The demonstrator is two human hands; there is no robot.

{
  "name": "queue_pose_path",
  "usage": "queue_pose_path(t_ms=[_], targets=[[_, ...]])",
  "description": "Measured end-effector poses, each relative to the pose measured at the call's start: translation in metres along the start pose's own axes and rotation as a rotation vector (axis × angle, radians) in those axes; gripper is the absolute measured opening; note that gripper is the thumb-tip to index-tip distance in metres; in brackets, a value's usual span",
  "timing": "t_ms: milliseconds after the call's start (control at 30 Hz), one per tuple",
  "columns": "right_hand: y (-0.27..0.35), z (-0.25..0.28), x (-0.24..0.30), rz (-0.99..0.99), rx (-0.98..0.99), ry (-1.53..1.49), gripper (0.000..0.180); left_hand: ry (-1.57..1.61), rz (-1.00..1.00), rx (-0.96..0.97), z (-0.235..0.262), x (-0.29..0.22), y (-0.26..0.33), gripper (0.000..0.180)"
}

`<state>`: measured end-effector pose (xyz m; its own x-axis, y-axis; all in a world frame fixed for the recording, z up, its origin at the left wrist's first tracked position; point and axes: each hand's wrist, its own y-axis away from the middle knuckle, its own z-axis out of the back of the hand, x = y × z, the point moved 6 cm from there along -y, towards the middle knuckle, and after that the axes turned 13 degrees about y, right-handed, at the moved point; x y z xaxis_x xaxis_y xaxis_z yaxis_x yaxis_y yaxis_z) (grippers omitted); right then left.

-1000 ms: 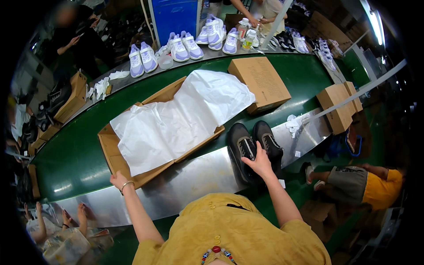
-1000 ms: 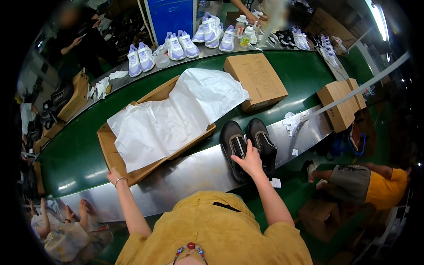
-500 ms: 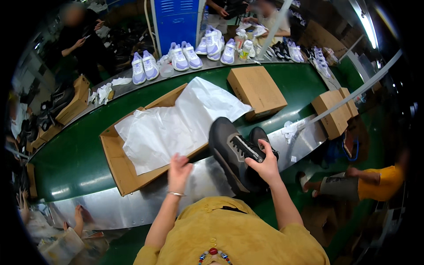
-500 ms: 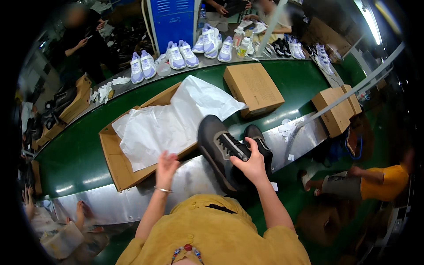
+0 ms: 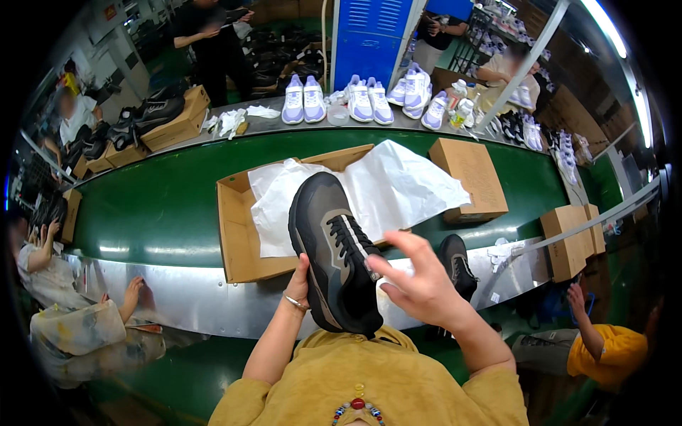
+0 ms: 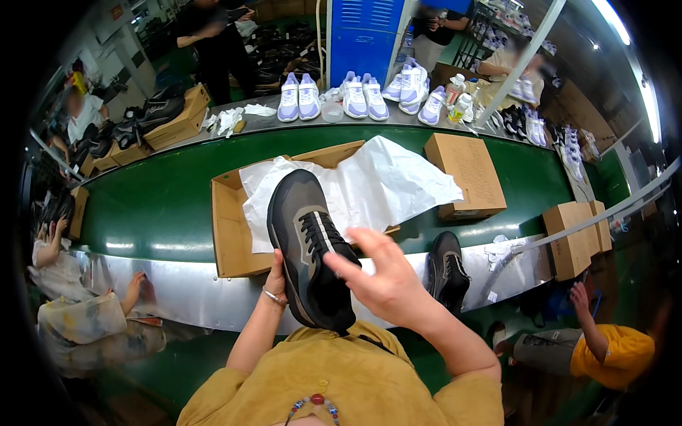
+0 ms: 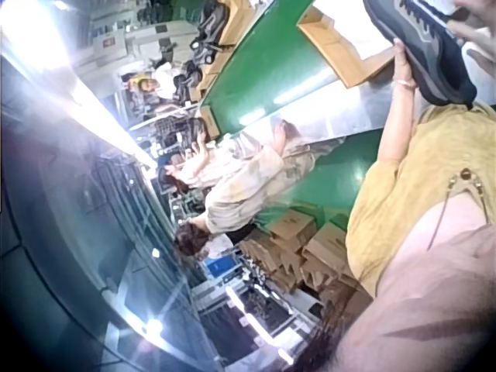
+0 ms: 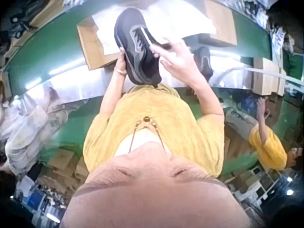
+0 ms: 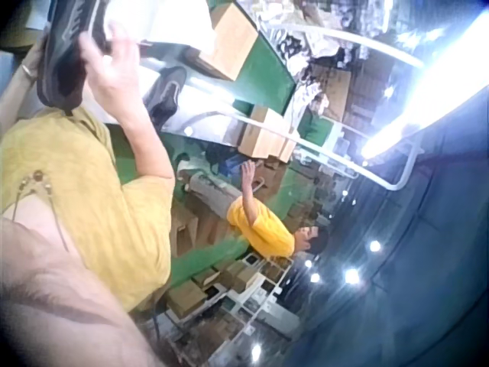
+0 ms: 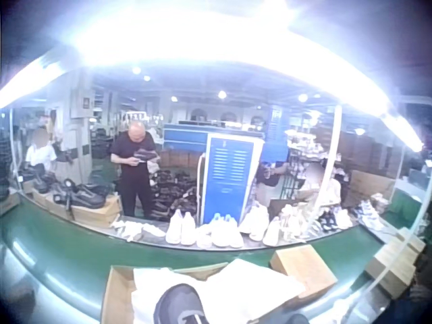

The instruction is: The person packs shoes by wrapping them in tissue paper, placing them inside cardboard shoeboxes, and closing the box lids.

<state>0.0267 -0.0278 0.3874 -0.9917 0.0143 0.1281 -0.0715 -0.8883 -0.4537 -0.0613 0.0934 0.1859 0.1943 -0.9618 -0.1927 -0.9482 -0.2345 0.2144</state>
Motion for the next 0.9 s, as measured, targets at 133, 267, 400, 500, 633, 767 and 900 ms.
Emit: queue_pose_path(t_ms=[133, 267, 400, 500, 633, 767, 900], targets=[[-0.004, -0.026, 0.011, 0.253, -0.026, 0.065, 0.038, 0.006, -0.049, -0.013, 0.002, -0.001, 0.015, 0.083], [0.015, -0.035, 0.014, 0.205, -0.194, 0.04, 0.038, 0.014, -0.124, -0.023, 0.007, 0.009, 0.028, 0.082], [0.04, -0.049, 0.025, -0.092, -0.312, -0.051, 0.041, 0.058, -0.163, -0.067, 0.011, 0.021, 0.037, 0.084], [0.047, -0.046, 0.03, -0.137, -0.314, -0.028, 0.041, 0.068, -0.085, -0.03, 0.015, 0.023, 0.036, 0.086], [0.049, -0.038, 0.036, -0.117, -0.273, 0.099, 0.038, 0.039, -0.079, -0.022, 0.013, 0.021, 0.034, 0.088], [0.047, -0.037, 0.033, 0.008, -0.296, 0.125, 0.033, 0.029, -0.066, -0.024, 0.012, 0.02, 0.035, 0.088], [0.048, -0.038, 0.039, 0.078, -0.357, 0.159, 0.026, 0.037, -0.125, -0.041, 0.01, 0.018, 0.039, 0.086]])
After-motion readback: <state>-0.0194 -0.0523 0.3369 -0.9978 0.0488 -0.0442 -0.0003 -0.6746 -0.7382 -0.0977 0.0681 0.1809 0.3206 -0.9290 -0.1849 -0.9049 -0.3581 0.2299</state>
